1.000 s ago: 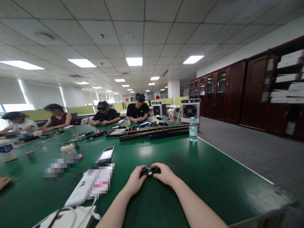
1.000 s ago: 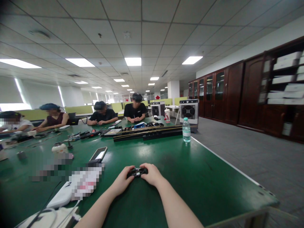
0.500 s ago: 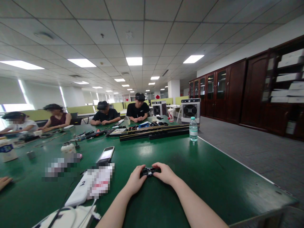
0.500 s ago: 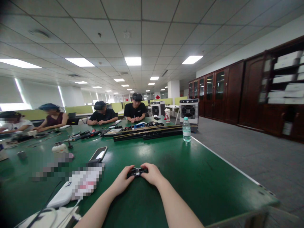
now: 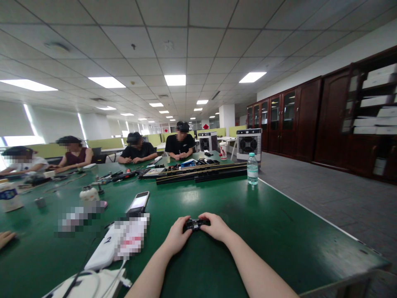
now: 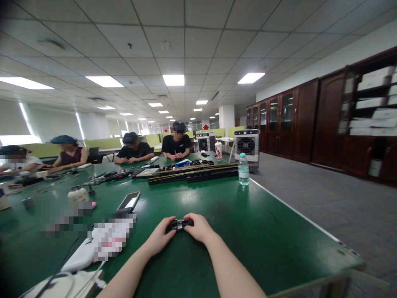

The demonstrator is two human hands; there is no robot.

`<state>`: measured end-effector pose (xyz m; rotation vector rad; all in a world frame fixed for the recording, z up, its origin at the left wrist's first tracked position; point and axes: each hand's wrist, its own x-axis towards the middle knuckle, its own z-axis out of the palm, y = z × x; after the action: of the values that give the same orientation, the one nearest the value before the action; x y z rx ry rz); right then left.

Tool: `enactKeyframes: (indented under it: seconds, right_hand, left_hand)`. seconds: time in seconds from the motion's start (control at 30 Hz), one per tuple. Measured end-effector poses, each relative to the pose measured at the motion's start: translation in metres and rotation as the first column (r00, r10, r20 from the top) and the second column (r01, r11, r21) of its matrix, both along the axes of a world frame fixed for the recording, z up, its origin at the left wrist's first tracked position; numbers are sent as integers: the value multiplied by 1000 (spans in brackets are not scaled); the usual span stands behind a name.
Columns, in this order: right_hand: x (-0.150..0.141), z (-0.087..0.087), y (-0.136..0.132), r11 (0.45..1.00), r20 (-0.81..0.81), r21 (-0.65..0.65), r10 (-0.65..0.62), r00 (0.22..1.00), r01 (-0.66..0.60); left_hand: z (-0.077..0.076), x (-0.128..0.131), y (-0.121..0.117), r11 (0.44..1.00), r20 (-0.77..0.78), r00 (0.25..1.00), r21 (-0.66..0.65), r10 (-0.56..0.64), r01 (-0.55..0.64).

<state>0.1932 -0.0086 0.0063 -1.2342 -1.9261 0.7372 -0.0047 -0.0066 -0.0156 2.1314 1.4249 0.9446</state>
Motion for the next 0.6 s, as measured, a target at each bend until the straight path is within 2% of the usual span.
enactKeyframes:
  seconds: [0.6]
  right_hand:
    - [0,0,2,1000,25,4,-3,1000,3]
  left_hand:
    - [-2,0,0,1000,-8,1000,-8,2,-2]
